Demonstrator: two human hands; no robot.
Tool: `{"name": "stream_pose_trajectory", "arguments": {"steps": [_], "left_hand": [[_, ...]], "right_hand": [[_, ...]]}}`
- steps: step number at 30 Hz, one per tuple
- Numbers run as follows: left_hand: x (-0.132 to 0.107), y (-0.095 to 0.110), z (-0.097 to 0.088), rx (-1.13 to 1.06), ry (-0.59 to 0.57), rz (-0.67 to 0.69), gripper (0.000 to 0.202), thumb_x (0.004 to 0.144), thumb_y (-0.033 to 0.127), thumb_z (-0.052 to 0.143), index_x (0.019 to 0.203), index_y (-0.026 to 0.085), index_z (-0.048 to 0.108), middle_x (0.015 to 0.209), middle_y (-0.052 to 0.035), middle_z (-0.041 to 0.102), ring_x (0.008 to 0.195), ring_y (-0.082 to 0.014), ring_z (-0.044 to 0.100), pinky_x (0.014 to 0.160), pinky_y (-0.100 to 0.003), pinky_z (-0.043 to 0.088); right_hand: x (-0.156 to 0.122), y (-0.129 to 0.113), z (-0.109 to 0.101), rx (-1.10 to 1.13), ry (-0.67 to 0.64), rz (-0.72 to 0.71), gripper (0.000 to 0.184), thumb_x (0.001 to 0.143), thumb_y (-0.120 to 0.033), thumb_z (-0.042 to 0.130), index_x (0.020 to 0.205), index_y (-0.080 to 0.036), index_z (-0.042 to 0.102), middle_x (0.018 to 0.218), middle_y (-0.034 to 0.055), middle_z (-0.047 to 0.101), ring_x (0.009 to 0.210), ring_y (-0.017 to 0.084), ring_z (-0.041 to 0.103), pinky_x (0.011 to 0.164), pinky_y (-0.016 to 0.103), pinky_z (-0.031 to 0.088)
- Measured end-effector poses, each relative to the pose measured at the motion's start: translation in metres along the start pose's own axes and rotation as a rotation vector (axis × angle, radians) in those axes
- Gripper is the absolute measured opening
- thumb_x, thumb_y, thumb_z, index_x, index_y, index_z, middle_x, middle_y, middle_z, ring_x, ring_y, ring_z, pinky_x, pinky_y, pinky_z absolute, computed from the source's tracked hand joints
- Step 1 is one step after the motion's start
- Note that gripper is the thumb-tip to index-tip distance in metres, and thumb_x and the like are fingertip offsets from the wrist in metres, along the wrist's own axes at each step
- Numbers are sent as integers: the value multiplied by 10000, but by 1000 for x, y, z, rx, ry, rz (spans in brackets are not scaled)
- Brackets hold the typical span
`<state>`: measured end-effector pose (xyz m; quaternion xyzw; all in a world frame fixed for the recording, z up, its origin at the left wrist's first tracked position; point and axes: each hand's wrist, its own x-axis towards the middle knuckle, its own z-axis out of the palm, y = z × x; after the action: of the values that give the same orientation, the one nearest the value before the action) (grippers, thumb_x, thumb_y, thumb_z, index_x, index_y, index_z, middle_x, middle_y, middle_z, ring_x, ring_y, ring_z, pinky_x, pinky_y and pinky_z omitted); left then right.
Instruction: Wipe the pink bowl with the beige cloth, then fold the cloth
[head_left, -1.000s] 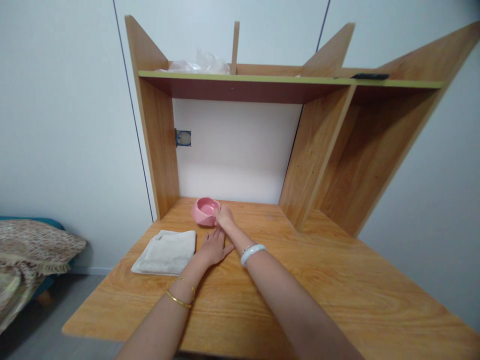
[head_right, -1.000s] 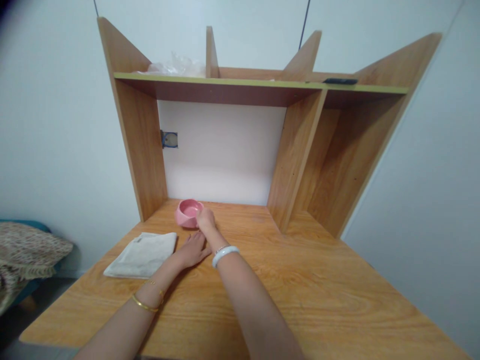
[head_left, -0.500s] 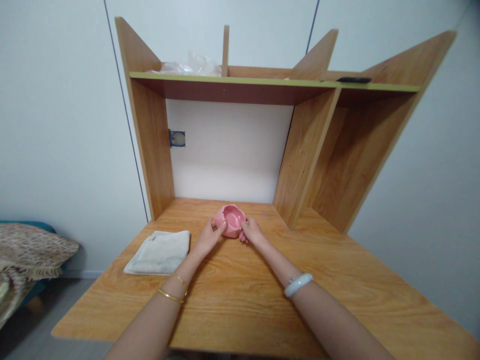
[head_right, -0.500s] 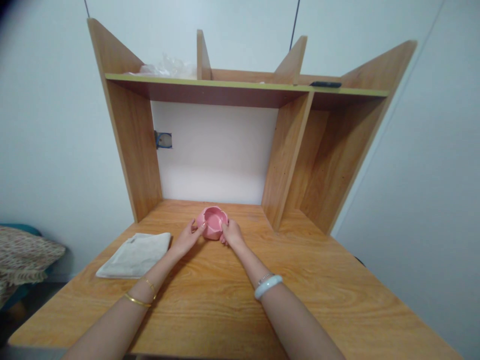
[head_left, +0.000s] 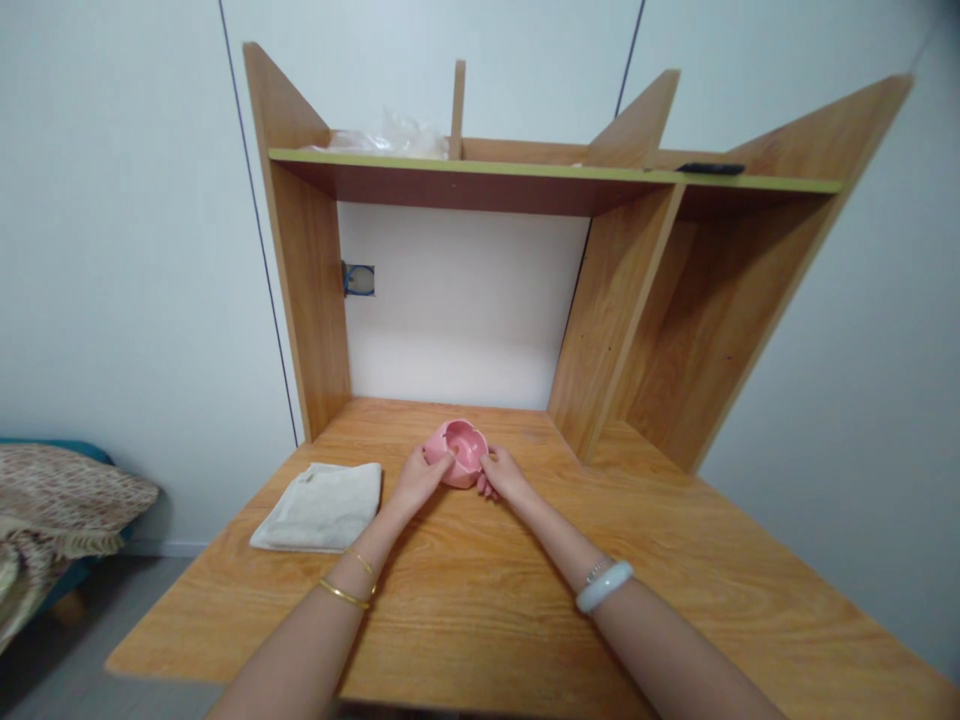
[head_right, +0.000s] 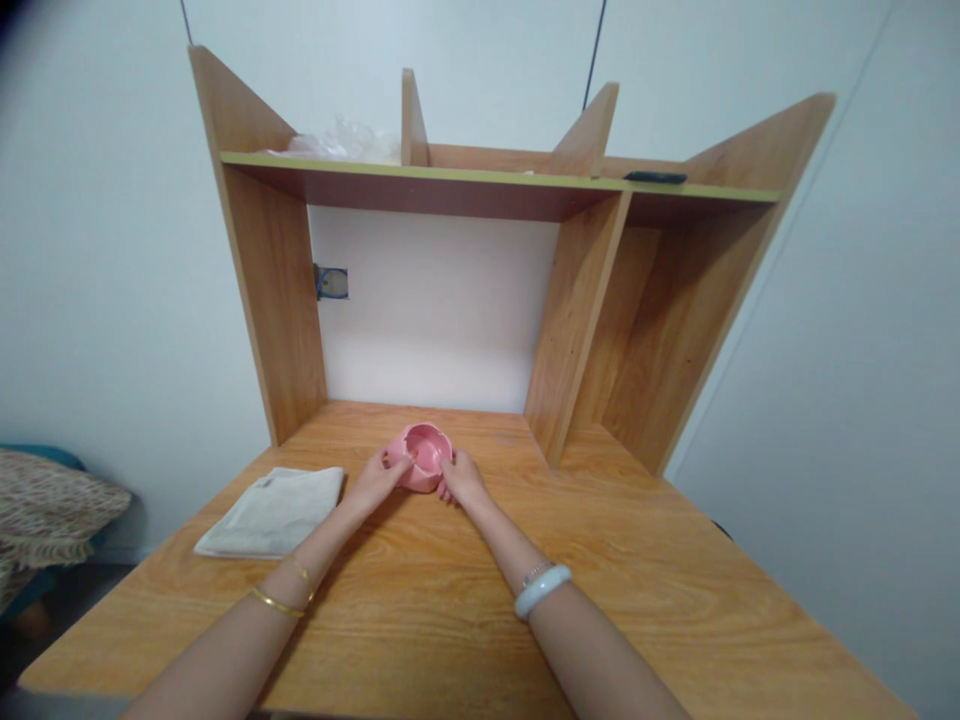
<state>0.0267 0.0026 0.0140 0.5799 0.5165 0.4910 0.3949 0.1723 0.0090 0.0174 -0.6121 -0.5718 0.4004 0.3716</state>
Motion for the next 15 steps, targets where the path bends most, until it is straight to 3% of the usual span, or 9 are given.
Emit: {"name": "stream_pose_trajectory", "arguments": {"steps": [6, 9, 12, 15], "left_hand": [[-2, 2, 1, 50, 5, -1, 481, 701, 381, 594, 1042, 44, 557, 1005, -158, 652, 903, -231, 620, 749, -283, 483], [-2, 3, 1, 65, 13, 2, 465, 706, 374, 588, 1050, 63, 557, 1010, -142, 653, 904, -224, 618, 758, -278, 477], [-2, 3, 1, 73, 18, -18, 467, 700, 366, 595, 1059, 71, 551, 1023, -140, 646, 905, -221, 615, 757, -272, 471], [0, 1, 1, 54, 13, -17, 447, 693, 342, 606, 1046, 73, 552, 1014, -138, 644, 899, -220, 610, 751, -271, 467]], "right_hand": [[-5, 3, 1, -18, -9, 11, 270, 841, -137, 268, 1022, -118, 467, 354, -72, 461, 280, 85, 416, 309, 151, 273], [-5, 3, 0, -99, 20, -4, 279, 832, -158, 284, 1011, -122, 495, 452, -25, 530, 370, 103, 476, 384, 184, 344], [-6, -4, -4, -211, 256, -115, 329, 802, -226, 403, 1106, -122, 474, 809, 100, 645, 712, 171, 602, 622, 264, 446], [-12, -24, -2, -278, 557, -253, 464, 779, -285, 444, 1221, -149, 402, 1094, 140, 567, 1000, 240, 522, 837, 365, 384]]}}
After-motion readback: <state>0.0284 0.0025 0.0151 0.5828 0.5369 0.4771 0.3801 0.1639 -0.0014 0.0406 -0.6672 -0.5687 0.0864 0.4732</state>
